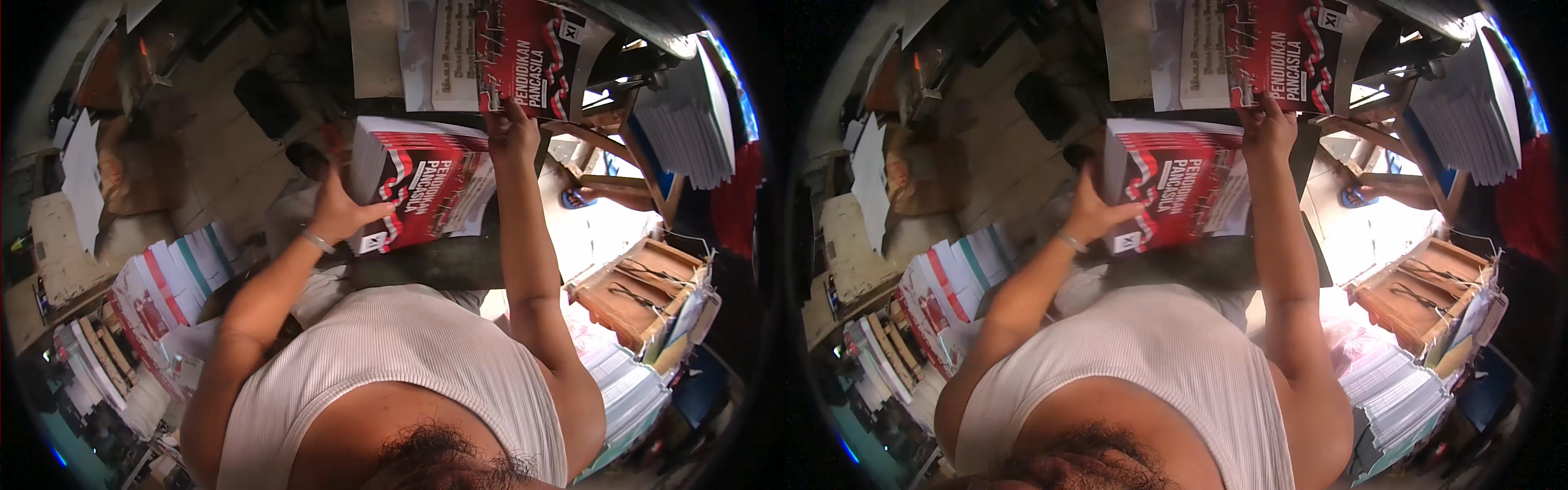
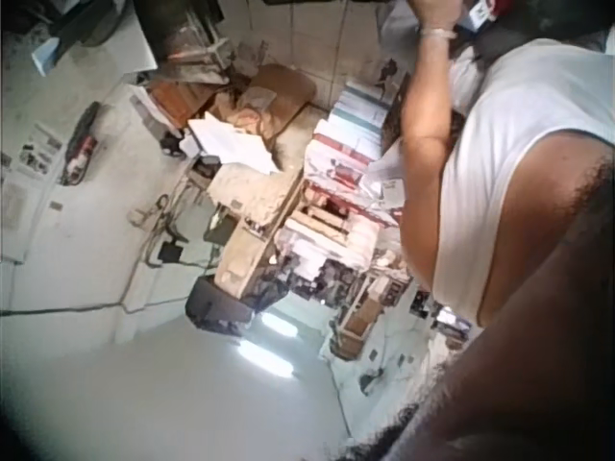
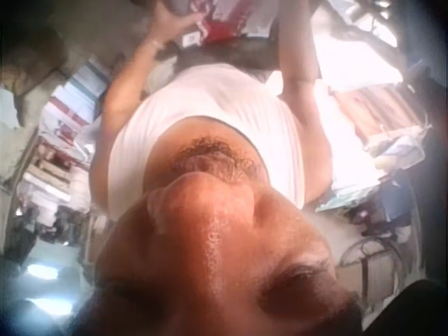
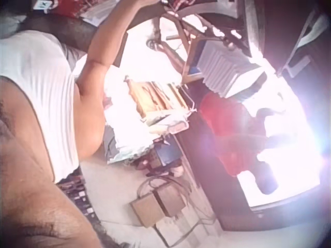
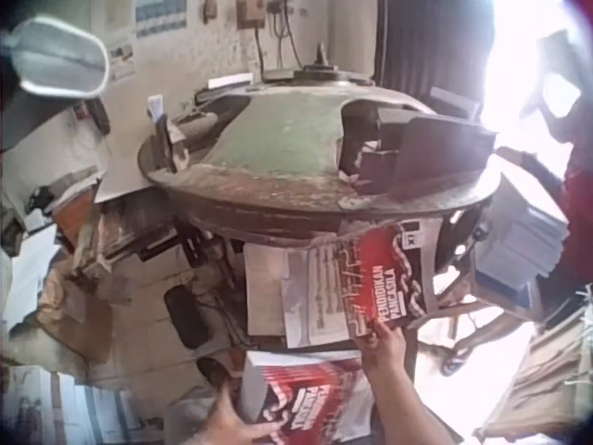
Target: The person binds books by placing paper blocks into printed covers on a binding machine, folding the covers over the pages by hand, and stacking the finished books into a pile.
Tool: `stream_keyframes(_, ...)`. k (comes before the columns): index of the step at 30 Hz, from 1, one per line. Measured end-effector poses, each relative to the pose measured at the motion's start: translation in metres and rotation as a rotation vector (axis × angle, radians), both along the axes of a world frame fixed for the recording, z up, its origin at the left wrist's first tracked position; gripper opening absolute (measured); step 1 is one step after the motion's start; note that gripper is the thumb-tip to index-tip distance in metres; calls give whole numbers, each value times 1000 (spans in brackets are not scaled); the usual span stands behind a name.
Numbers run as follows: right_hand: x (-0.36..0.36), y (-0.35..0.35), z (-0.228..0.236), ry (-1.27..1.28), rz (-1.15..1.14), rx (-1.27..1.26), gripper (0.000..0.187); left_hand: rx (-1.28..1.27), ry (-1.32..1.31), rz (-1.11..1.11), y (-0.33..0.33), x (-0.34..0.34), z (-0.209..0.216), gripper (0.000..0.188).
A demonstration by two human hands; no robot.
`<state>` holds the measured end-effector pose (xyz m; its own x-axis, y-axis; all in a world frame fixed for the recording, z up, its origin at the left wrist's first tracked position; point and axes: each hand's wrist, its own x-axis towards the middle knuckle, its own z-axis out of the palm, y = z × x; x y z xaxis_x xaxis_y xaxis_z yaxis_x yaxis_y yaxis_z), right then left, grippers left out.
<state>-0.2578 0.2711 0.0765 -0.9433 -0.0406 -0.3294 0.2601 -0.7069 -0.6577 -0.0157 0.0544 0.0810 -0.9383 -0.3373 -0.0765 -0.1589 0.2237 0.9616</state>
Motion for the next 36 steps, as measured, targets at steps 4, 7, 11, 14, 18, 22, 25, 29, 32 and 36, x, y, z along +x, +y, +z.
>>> stream_keyframes(4, 20, 18, -24, -103, 23, 27, 30, -277, -97, -85, -21, 6, 113, 93)
stream_keyframes(7, 57, 18, -26, -143, 8, 36, 26, -691, -237, -215, -28, 5, 184, 88)
stream_keyframes(11, 99, 4, -33, -202, 13, 55, 32, -1012, -444, -398, -40, 13, 244, 79)
stream_keyframes(14, 128, -3, -52, -250, 74, 60, 40, -1098, -430, -480, -50, 26, 268, 78)
stream_keyframes(18, 189, 1, -67, -739, 408, 182, 61, -1114, -472, -482, -60, 52, 287, 80)
stream_keyframes(22, 234, -27, -53, -710, 1188, -303, 95, -1132, -406, -445, -55, 84, 306, 81)
stream_keyframes(25, 225, -65, -61, -612, 1490, -525, 102, -1122, -291, -469, -54, 115, 318, 84)
stream_keyframes(29, 220, -105, -22, -401, 1510, -260, 110, -1186, -31, -612, -52, 173, 332, 74)
stream_keyframes(32, 205, -103, -3, -419, 1603, -737, 110, -1244, 142, -668, -45, 213, 334, 53)
stream_keyframes(36, 205, -145, 37, -132, 1692, -531, 105, -1421, 246, -502, -34, 292, 330, 47)
